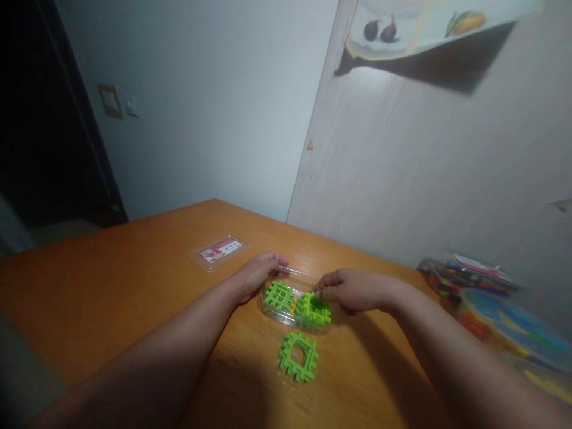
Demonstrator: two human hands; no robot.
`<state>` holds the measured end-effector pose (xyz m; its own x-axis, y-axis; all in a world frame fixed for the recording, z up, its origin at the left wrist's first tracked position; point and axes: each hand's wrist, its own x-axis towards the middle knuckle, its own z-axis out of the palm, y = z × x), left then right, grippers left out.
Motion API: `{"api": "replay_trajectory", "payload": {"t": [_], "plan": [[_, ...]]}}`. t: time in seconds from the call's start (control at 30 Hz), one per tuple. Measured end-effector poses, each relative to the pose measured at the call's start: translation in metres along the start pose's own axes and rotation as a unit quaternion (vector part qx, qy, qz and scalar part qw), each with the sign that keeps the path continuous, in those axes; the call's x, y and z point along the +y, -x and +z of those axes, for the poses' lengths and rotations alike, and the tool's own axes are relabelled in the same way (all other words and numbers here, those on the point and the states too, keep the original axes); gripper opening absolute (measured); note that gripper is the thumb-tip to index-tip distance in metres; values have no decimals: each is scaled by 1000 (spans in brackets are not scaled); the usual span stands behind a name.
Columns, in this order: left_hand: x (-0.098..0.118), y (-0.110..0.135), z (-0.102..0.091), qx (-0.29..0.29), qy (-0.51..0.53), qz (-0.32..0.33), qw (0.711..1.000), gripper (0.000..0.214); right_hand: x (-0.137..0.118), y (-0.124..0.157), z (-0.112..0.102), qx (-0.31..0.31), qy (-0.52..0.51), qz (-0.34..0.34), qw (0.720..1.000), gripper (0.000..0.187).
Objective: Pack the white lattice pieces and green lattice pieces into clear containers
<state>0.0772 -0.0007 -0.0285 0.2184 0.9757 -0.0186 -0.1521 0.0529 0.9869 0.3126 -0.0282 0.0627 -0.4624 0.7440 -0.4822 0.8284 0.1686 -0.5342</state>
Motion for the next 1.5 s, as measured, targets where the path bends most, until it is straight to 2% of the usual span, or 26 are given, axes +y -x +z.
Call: {"api": "replay_trajectory", "payload": {"t": [0.1,0.23,0.33,0.4,0.5,0.57,0.7,0.87,1.07,1.23,1.33,1.5], "plan": [[0,-1,-1,-2,-8,-4,1000,13,-3,-1,2,-27,0,19,999,43],[0,0,-1,-5,-11,-6,1000,15,-6,1,5,-50,8,0,999,43],[1,1,-1,-2,-10,-10,1000,18,-4,2,3,-34,14,-9,999,42],[1,1,-1,-1,-11,-9,1000,18,1,0,-1,43,21,-18,999,43],[1,0,-1,-1,-8,-4,1000,16,11,-10,-7,210,32,-55,976,39],[1,0,-1,2,-6,-3,1000,15,18,-20,-8,251,39,-79,964,35],[1,0,0,3,4,-10,1000,16,25,-37,-3,216,31,-96,971,31],[1,0,0,13,4,0,1000,16,26,-46,4,207,17,-94,974,32],[-2,-5,-3,33,-8,43,998,22,38,-50,1,255,2,-66,965,24],[-2,-8,-6,93,-40,76,992,27,47,-46,3,311,-42,-10,949,15],[-2,-8,-6,100,-52,79,990,29,45,-40,9,331,-88,26,939,9],[-3,-5,-3,93,-84,71,990,31,33,-33,24,340,-185,71,919,26]]}}
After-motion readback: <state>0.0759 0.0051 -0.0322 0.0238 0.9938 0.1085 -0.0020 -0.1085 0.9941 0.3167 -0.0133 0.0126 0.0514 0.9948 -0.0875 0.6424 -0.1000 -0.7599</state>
